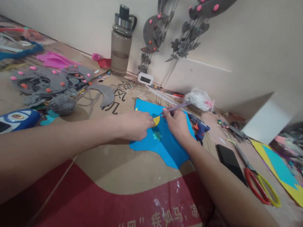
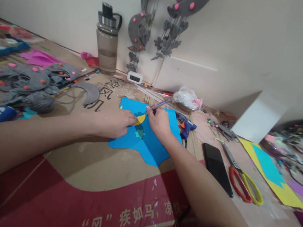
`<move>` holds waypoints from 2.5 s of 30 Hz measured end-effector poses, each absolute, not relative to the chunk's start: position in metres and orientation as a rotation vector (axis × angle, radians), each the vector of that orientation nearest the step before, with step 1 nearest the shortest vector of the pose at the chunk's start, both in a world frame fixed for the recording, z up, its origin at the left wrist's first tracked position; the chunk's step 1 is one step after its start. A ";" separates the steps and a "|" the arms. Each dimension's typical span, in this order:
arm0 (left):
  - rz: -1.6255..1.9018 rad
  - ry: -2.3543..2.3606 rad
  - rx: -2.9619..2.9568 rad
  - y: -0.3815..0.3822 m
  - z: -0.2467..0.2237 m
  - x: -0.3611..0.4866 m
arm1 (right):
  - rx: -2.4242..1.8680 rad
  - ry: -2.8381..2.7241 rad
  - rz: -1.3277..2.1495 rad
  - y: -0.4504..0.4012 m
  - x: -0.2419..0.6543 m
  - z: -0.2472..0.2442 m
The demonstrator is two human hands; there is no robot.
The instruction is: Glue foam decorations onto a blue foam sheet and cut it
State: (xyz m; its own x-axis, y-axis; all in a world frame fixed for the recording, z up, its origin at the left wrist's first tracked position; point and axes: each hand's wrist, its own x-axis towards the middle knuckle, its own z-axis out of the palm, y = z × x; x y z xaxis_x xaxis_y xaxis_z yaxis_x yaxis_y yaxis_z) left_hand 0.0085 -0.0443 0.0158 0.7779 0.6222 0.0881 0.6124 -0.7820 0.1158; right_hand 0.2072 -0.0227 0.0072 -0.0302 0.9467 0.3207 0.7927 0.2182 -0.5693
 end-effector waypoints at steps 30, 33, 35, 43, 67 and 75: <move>0.330 1.023 2.915 -0.066 0.001 0.000 | -1.750 -1.950 0.201 -0.019 0.194 0.006; 0.342 1.026 2.912 -0.067 -0.001 -0.001 | -1.728 -1.974 0.194 -0.020 0.193 0.008; 0.350 1.026 2.911 -0.067 -0.002 -0.002 | -1.730 -1.994 0.199 -0.021 0.192 0.009; 0.361 1.025 2.903 -0.067 -0.001 -0.002 | -1.748 -2.045 0.209 -0.023 0.185 0.010; 0.331 1.004 2.931 -0.067 0.004 -0.003 | -1.734 -2.053 0.372 -0.025 0.168 0.017; 0.381 0.988 2.900 -0.066 0.001 -0.006 | -1.645 -2.007 0.447 -0.026 0.174 0.010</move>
State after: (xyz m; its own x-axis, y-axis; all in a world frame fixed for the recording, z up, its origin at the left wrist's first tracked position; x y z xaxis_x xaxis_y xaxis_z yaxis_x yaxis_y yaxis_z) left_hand -0.0056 -0.0661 0.0011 0.7650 0.6073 0.2144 0.5939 -0.7940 0.1299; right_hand 0.1740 -0.0255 0.0103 -0.1421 0.9748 0.1721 0.8095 0.2145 -0.5465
